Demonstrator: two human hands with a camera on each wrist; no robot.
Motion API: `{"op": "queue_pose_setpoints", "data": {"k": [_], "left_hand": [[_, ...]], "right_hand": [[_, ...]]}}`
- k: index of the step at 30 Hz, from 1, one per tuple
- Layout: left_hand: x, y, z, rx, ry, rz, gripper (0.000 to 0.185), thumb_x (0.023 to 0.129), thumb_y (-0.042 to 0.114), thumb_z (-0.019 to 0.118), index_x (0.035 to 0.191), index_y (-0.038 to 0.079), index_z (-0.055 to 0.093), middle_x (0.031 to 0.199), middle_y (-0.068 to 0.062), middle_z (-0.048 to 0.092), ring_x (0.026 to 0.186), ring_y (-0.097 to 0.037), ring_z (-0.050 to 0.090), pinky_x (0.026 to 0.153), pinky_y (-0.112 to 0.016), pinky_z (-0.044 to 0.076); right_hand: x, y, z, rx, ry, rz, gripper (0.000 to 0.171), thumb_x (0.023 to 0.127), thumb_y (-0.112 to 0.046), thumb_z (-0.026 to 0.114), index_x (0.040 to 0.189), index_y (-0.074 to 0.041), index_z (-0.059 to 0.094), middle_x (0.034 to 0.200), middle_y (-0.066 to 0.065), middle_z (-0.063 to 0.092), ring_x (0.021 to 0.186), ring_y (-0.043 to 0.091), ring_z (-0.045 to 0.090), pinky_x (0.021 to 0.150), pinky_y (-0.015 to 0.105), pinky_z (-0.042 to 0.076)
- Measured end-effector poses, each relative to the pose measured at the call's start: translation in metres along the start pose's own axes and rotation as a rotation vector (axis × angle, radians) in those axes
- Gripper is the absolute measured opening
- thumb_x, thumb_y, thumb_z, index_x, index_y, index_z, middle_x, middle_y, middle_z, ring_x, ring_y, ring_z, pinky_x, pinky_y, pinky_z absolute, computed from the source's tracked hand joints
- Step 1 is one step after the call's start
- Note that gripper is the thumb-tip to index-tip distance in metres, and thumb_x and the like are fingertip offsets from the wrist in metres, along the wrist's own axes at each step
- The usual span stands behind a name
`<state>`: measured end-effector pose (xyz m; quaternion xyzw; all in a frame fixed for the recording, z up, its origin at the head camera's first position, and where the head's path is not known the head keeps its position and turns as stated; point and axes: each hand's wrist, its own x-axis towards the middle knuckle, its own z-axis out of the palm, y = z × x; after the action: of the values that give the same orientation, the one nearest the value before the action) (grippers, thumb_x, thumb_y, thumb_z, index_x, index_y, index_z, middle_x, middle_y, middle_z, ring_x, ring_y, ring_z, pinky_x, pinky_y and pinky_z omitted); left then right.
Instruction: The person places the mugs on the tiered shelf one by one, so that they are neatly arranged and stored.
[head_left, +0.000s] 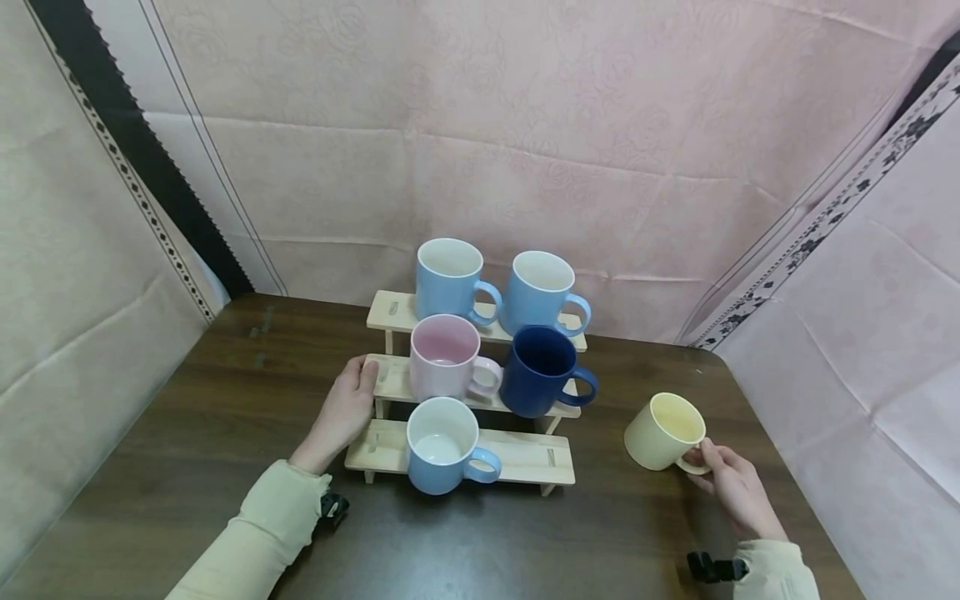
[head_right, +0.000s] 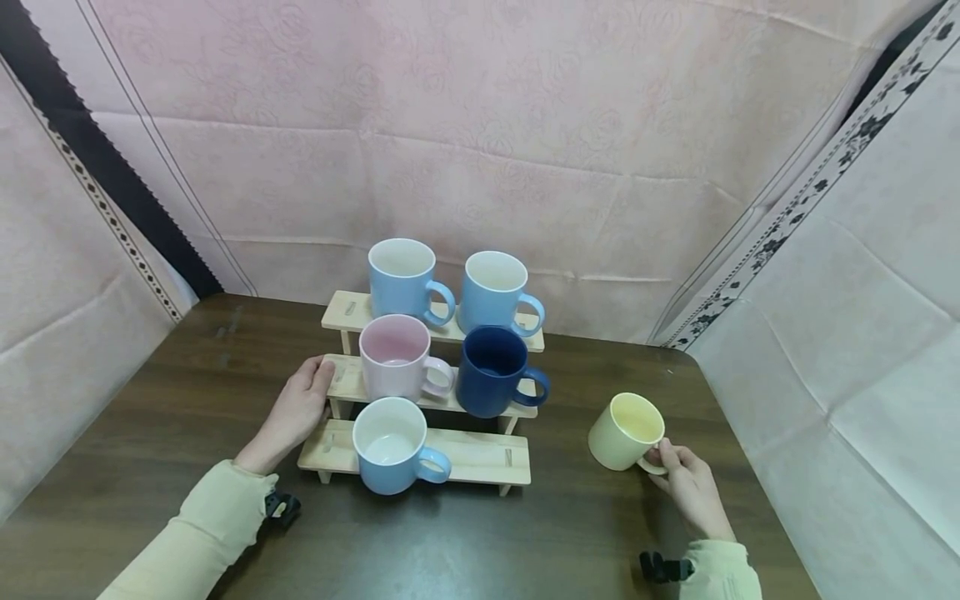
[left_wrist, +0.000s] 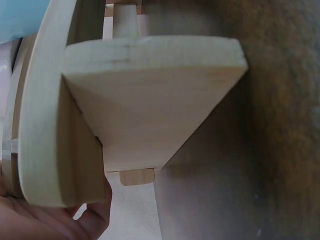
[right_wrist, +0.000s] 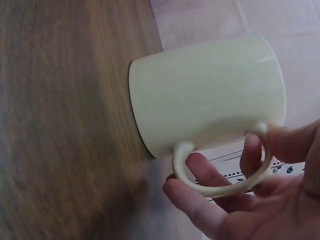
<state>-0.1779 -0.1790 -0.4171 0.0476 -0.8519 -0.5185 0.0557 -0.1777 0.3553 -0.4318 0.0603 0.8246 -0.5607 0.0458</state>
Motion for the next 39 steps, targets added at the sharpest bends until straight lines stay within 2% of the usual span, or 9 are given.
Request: {"op": "queue_pose_setpoints", "data": {"k": [6,12,23,29,39], "left_hand": [[-0.001,0.001,0.0,0.001,0.002,-0.005,0.058,0.108,0.034,0.025,0.142,-0.013,0.031,0.142,-0.033,0.039,0.134,-0.043,0.035,0.11,-0.054,0.028],[-0.002,0.001,0.001,-0.008,-0.005,-0.009,0.058,0.108,0.035,0.025,0.142,-0.012,0.031,0.142,-0.033,0.039,0.134,-0.043,0.035,0.109,-0.055,0.028],[0.0,0.0,0.001,-0.004,0.01,0.0,0.056,0.108,0.033,0.027,0.141,-0.013,0.033,0.14,-0.033,0.041,0.132,-0.043,0.037,0.109,-0.054,0.03],[-0.001,0.001,0.0,0.003,0.009,0.003,0.056,0.108,0.032,0.026,0.141,-0.013,0.032,0.14,-0.034,0.041,0.133,-0.044,0.037,0.109,-0.055,0.029],[0.0,0.002,0.0,0.008,0.013,0.002,0.056,0.108,0.031,0.027,0.141,-0.013,0.032,0.14,-0.034,0.04,0.133,-0.044,0.036,0.109,-0.054,0.029]], "right_hand": [[-0.005,0.003,0.0,0.223,-0.05,0.0,0.044,0.101,-0.033,0.053,0.108,0.01,0.062,0.1,0.0,0.068,0.095,0.009,0.065,0.083,0.028,0.054],[-0.012,0.003,0.003,0.314,-0.047,0.029,0.039,0.099,-0.028,0.057,0.108,0.009,0.066,0.099,0.002,0.07,0.096,0.011,0.066,0.084,0.031,0.054],[-0.027,-0.009,0.015,0.385,0.02,0.017,0.029,0.098,-0.024,0.061,0.102,0.003,0.071,0.095,0.002,0.072,0.091,0.012,0.068,0.082,0.031,0.055],[-0.041,-0.024,0.019,0.416,0.007,-0.035,0.03,0.097,-0.02,0.061,0.104,0.008,0.068,0.096,0.006,0.072,0.094,0.016,0.069,0.085,0.035,0.054],[-0.067,-0.05,0.028,0.345,-0.033,-0.119,0.035,0.099,-0.017,0.059,0.108,0.017,0.062,0.099,0.01,0.073,0.095,0.018,0.069,0.083,0.038,0.054]]}}
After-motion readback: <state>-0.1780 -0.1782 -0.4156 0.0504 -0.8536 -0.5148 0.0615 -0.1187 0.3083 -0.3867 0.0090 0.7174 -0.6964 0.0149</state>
